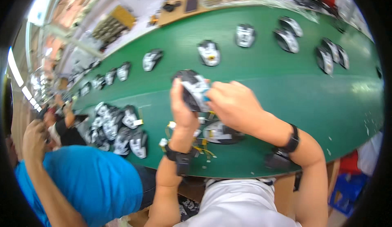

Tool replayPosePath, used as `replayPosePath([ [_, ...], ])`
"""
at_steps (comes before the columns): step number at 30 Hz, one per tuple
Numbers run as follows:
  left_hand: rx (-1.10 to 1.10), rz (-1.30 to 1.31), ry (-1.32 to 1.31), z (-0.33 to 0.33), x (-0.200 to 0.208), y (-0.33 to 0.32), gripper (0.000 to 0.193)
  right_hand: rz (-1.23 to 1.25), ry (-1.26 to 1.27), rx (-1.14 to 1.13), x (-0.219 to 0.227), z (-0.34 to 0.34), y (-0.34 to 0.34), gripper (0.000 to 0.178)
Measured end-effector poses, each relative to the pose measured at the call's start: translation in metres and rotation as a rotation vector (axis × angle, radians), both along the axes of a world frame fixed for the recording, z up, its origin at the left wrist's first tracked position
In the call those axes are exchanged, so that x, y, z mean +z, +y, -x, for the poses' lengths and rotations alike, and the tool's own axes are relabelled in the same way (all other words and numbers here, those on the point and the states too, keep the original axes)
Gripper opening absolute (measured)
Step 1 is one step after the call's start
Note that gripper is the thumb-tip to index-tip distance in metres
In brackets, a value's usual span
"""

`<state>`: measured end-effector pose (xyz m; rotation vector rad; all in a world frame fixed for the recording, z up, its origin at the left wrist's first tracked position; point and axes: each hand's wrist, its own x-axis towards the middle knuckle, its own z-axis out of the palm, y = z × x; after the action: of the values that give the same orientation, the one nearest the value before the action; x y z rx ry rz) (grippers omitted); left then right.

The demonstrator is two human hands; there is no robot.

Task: The recorder is assembling computer mice on a factory line, inserting small electronic components and casing parts.

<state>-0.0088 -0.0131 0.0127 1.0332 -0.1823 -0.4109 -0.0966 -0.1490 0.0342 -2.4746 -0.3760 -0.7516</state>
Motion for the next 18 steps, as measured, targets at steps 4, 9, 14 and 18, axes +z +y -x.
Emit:
replayPosePath([
  [4, 0.083, -0.005, -0.166, 0.002, -0.036, -0.022, 0.034, -0.110, 0.012, -0.077, 0.002, 0.020, 0.004, 0.019],
  [9, -0.024, 0.197, 0.109, 0.005, -0.019, -0.016, 0.032, -0.127, -0.061, -0.040, -0.011, 0.019, 0.009, 0.034],
  [14, 0.008, 0.138, -0.023, 0.013, -0.001, -0.017, 0.026, -0.107, -0.155, -0.085, -0.015, 0.019, 0.014, 0.039],
  [18, -0.128, 0.164, 0.069, 0.014, 0.003, -0.015, 0.028, -0.170, -0.110, -0.091, -0.018, 0.016, 0.010, 0.042],
])
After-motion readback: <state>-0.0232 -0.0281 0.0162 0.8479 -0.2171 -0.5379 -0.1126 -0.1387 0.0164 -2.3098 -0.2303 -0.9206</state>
